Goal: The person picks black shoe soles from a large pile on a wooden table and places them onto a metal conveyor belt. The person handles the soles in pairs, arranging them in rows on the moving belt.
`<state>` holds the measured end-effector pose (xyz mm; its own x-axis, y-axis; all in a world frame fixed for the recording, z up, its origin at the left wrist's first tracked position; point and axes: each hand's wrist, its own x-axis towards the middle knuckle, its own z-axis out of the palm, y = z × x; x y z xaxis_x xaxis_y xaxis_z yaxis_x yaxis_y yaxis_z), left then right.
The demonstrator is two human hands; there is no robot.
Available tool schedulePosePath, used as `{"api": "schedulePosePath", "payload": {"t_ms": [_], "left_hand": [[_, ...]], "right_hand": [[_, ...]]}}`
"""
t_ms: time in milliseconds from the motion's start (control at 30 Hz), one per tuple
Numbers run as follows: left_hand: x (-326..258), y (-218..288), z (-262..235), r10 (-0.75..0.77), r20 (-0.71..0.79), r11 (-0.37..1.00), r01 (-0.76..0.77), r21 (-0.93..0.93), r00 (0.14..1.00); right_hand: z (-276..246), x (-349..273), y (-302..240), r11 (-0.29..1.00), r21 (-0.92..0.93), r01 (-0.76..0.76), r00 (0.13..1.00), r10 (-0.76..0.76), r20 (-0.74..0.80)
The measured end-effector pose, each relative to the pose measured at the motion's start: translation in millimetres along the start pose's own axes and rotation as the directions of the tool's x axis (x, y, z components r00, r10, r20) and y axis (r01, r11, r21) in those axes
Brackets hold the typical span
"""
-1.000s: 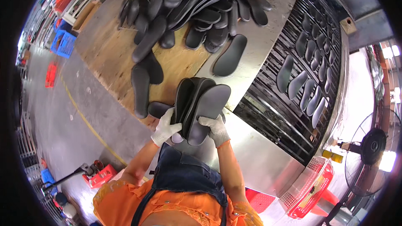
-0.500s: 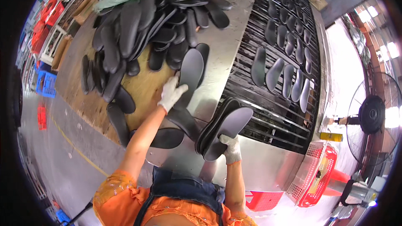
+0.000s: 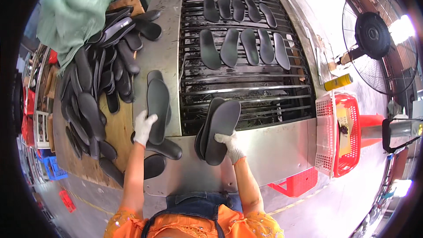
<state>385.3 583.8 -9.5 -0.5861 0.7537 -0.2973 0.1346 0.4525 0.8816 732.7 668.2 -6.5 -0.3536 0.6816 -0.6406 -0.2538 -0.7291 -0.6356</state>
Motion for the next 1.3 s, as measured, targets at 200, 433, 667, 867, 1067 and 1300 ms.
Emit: {"api": "schedulePosePath", "payload": {"t_ms": [200,433,667,867,1067,1300], "left_hand": [[-40.1,12.9,76.4,0.017,0.155,0.992,0.003,-0.129,0.988],[-19.3,44.5,209.1,0.076,0.214,0.996,-0.083,0.024,0.974],[-0.5,38.7,286.0,-0.054,0.235,0.996,0.070,-0.062,0.971],[2.6,35.0,301.1,-0.085,0.259,0.991,0.110,-0.083,0.962],[-0.6,50.3,297.2,0.005,0.233,0.991,0.025,-0.128,0.973],[18.6,29.6,272.4,-0.099,0.040,0.974,0.105,-0.198,0.994]], "right_hand": [[-39.1,42.2,-64.6,0.992,-0.089,0.089,0.995,-0.092,-0.034],[-96.5,90.8,-144.4,0.982,-0.148,0.118,0.992,-0.124,-0.031],[-144.3,126.5,-179.6,0.865,-0.478,0.154,0.946,-0.269,-0.182],[-201.5,147.9,-200.7,0.881,-0.412,0.234,0.915,-0.343,-0.214],[-211.7,145.5,-209.4,0.848,-0.439,0.295,0.911,-0.389,-0.138],[-258.5,164.1,-216.6,0.812,-0.530,0.243,0.867,-0.427,-0.257]]}}
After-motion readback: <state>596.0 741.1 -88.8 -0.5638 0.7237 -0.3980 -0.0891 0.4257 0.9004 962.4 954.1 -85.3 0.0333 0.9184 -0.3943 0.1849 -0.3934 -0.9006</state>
